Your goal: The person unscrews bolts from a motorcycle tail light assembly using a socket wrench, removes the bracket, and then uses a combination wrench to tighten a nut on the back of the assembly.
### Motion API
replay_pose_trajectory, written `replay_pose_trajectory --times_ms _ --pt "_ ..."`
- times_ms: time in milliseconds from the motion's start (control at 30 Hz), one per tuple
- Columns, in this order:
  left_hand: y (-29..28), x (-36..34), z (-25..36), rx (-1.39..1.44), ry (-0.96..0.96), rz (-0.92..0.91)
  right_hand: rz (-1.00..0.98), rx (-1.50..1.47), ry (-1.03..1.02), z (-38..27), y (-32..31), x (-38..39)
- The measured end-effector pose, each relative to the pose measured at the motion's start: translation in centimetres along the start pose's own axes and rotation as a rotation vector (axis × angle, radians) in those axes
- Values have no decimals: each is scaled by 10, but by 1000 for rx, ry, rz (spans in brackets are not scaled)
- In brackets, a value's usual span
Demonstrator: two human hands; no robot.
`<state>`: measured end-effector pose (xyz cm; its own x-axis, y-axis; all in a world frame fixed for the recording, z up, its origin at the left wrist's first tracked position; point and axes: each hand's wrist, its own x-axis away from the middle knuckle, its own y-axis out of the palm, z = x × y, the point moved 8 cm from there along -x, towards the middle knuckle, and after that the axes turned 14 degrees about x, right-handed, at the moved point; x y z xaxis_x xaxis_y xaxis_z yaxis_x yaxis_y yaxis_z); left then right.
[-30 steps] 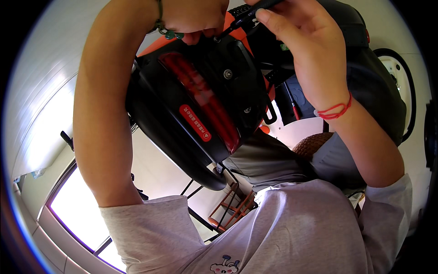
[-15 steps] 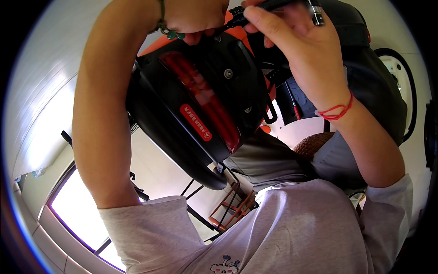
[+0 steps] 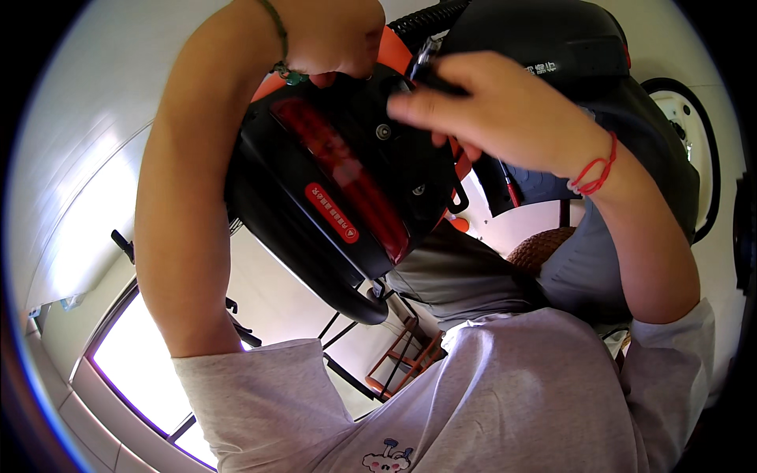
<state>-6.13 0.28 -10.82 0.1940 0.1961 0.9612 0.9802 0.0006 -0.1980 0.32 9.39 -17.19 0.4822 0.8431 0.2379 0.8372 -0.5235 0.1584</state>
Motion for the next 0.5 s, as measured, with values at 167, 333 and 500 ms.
replay_pose_trajectory --times_ms 167,333,500 --pt "3 -8 -6 -45 9 139 -28 107 -73 1 20 1" --pt "4 -13 -3 -95 24 149 2 -18 -93 2 25 3" --pt "-6 -9 4 -57 -24 160 106 -78 -134 0 12 10"
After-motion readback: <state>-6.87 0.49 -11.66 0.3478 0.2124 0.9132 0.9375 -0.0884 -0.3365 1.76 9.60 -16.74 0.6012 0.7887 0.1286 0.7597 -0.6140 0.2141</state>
